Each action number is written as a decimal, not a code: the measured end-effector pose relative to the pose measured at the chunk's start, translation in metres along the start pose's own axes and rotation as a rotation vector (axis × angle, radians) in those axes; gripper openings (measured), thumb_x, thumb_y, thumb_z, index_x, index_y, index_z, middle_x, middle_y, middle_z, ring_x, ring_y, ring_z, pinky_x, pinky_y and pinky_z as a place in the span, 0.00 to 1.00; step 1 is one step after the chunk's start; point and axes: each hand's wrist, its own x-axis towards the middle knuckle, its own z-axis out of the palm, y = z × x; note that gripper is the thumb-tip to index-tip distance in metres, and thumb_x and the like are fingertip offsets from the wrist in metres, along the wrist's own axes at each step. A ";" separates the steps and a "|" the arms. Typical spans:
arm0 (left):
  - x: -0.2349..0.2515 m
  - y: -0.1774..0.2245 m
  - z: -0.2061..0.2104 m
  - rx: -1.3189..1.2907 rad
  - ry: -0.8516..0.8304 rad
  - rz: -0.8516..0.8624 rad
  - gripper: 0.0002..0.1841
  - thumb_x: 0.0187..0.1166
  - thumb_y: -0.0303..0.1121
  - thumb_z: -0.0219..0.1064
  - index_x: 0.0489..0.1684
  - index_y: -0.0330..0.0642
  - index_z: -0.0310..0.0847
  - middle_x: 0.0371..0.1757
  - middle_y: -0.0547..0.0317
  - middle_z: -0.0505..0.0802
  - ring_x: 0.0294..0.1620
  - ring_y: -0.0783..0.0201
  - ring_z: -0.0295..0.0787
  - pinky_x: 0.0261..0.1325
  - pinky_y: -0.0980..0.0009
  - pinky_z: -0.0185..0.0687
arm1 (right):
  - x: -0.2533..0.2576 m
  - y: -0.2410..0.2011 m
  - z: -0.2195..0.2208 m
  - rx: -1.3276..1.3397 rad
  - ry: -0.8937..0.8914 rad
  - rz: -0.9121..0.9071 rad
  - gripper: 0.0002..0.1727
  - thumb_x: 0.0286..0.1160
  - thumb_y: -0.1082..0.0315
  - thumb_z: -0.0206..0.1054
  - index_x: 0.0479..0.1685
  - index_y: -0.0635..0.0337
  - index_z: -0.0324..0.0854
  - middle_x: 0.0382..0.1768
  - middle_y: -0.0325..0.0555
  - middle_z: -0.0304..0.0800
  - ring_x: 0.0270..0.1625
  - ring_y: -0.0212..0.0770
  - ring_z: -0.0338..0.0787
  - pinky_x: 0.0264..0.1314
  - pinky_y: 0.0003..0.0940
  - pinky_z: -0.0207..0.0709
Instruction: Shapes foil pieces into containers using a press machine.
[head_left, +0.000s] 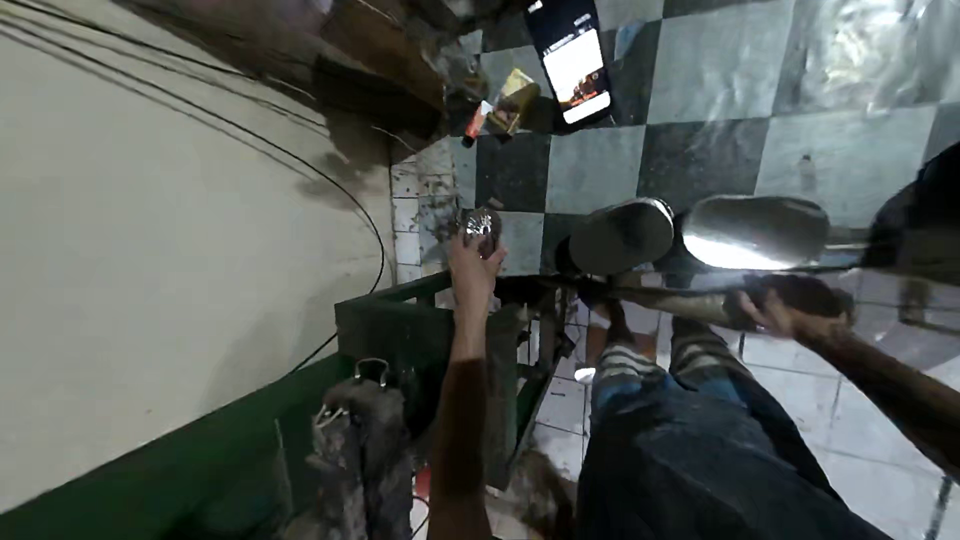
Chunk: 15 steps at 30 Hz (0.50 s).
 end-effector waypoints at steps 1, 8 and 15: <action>0.000 0.001 0.006 -0.012 0.016 -0.004 0.26 0.78 0.47 0.75 0.68 0.39 0.85 0.76 0.37 0.82 0.71 0.36 0.82 0.72 0.37 0.77 | -0.005 -0.008 -0.011 0.018 -0.054 0.017 0.38 0.88 0.40 0.45 0.78 0.63 0.76 0.71 0.73 0.81 0.77 0.72 0.79 0.80 0.70 0.66; 0.002 -0.009 0.001 -0.153 0.144 -0.055 0.38 0.85 0.43 0.67 0.94 0.49 0.54 0.59 0.26 0.89 0.58 0.28 0.89 0.62 0.32 0.80 | -0.031 -0.090 -0.105 0.021 -0.278 -0.012 0.22 0.87 0.59 0.61 0.73 0.60 0.82 0.66 0.69 0.86 0.69 0.72 0.85 0.71 0.72 0.73; -0.044 0.101 0.019 -0.019 0.002 0.630 0.28 0.79 0.48 0.72 0.70 0.36 0.83 0.84 0.35 0.73 0.86 0.38 0.68 0.84 0.42 0.68 | -0.044 -0.152 -0.183 0.108 0.288 -0.365 0.19 0.78 0.62 0.72 0.66 0.57 0.88 0.58 0.58 0.90 0.61 0.58 0.91 0.64 0.58 0.84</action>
